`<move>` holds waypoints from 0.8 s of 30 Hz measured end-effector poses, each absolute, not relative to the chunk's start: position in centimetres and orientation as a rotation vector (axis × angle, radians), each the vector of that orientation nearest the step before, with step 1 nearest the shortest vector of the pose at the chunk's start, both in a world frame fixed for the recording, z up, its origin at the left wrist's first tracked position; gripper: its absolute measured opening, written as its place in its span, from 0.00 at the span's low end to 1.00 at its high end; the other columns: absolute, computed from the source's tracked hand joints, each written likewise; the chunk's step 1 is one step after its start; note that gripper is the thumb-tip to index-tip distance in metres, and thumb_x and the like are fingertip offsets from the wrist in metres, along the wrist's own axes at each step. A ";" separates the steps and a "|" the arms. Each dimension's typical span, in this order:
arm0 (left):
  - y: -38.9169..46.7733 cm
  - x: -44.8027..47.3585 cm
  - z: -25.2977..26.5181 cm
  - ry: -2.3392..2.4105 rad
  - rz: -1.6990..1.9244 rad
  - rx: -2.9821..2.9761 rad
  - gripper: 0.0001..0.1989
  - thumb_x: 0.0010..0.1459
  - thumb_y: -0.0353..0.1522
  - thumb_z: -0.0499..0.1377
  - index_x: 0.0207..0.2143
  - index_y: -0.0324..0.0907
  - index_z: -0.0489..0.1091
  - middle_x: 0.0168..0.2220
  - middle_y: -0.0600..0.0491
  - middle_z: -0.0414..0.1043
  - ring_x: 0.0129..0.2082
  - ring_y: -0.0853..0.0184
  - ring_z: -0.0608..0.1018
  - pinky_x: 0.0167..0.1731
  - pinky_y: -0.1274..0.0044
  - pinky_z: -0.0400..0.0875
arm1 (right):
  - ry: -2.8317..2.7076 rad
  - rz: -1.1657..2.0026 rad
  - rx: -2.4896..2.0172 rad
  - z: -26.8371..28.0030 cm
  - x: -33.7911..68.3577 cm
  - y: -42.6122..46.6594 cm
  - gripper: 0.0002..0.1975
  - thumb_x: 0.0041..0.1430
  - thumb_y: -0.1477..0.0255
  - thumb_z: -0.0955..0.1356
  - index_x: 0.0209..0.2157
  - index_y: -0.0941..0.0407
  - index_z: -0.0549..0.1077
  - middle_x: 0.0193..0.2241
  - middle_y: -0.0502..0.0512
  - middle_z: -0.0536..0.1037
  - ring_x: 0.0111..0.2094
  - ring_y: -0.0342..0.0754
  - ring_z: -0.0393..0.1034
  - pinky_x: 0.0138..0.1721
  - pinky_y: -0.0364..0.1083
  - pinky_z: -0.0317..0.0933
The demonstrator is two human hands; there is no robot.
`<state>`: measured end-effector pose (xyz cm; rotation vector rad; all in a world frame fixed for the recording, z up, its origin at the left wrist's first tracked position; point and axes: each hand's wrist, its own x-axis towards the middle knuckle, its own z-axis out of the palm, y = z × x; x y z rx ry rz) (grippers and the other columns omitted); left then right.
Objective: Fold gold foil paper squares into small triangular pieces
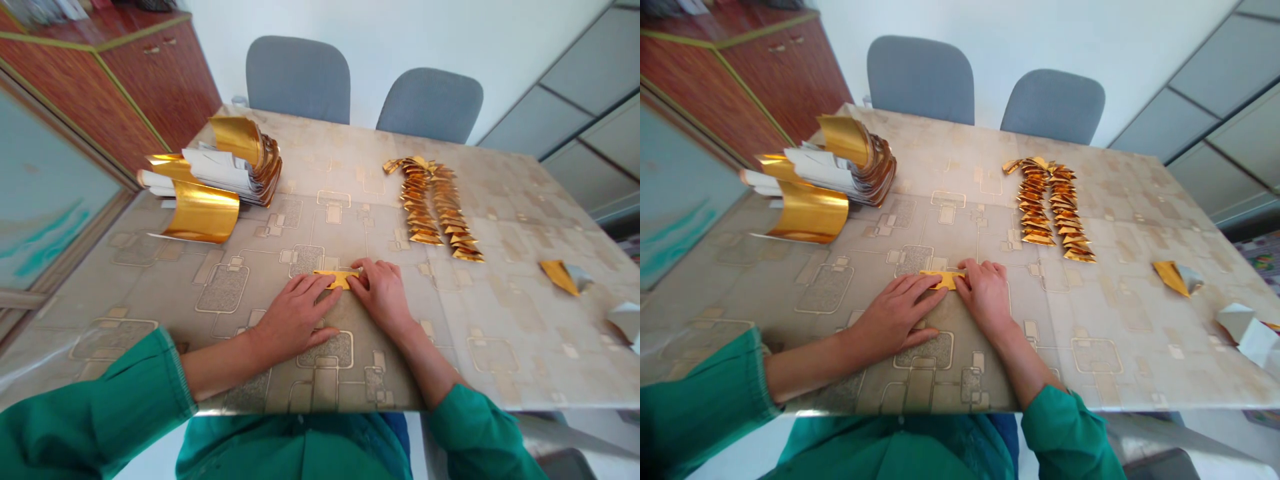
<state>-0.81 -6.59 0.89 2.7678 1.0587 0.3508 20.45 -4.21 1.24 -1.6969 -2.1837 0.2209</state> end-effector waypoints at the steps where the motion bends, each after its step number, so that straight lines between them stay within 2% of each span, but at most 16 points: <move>1: -6.6 -0.8 0.9 1.057 0.357 2.769 0.31 0.60 0.45 0.62 0.60 0.39 0.64 0.62 0.39 0.62 0.59 0.50 0.67 0.59 0.59 0.61 | -2.188 0.198 -1.668 1.5 20.6 -4.3 0.07 0.66 0.69 0.65 0.40 0.54 0.74 0.27 0.50 0.77 0.34 0.49 0.67 0.42 0.48 0.52; 4: -6.5 -0.8 0.8 1.052 0.375 2.782 0.31 0.60 0.46 0.62 0.59 0.38 0.65 0.62 0.39 0.62 0.59 0.50 0.67 0.58 0.59 0.61 | -2.246 0.067 -1.569 2.4 20.6 -5.3 0.10 0.68 0.70 0.63 0.40 0.53 0.77 0.34 0.54 0.79 0.39 0.51 0.66 0.43 0.49 0.52; 7: -6.5 -0.8 0.8 1.049 0.372 2.794 0.32 0.60 0.47 0.61 0.61 0.37 0.64 0.61 0.39 0.63 0.58 0.50 0.67 0.58 0.59 0.61 | -2.386 -0.003 -1.448 2.6 20.2 -7.0 0.11 0.68 0.73 0.63 0.43 0.53 0.77 0.41 0.54 0.80 0.43 0.51 0.66 0.49 0.51 0.52; 13: -6.5 -0.8 1.0 1.077 0.311 2.802 0.31 0.61 0.47 0.60 0.61 0.39 0.64 0.62 0.40 0.64 0.59 0.52 0.67 0.60 0.59 0.57 | -2.459 -0.108 -1.481 1.0 20.2 -9.5 0.16 0.68 0.74 0.63 0.55 0.55 0.72 0.52 0.57 0.76 0.50 0.53 0.65 0.58 0.55 0.48; 19: -6.7 -1.7 0.8 1.086 0.340 2.875 0.28 0.64 0.45 0.57 0.62 0.41 0.63 0.63 0.42 0.64 0.63 0.55 0.66 0.63 0.58 0.51 | -2.472 -0.099 -1.501 0.9 20.4 -9.6 0.16 0.68 0.73 0.63 0.55 0.53 0.72 0.51 0.57 0.77 0.52 0.53 0.65 0.61 0.57 0.45; 24: -7.0 -3.5 0.6 1.142 0.368 2.907 0.25 0.66 0.43 0.56 0.62 0.43 0.64 0.62 0.45 0.65 0.63 0.54 0.66 0.64 0.56 0.51 | -2.457 -0.076 -1.511 0.8 20.2 -9.6 0.16 0.68 0.72 0.62 0.54 0.54 0.72 0.49 0.57 0.77 0.52 0.54 0.65 0.61 0.58 0.46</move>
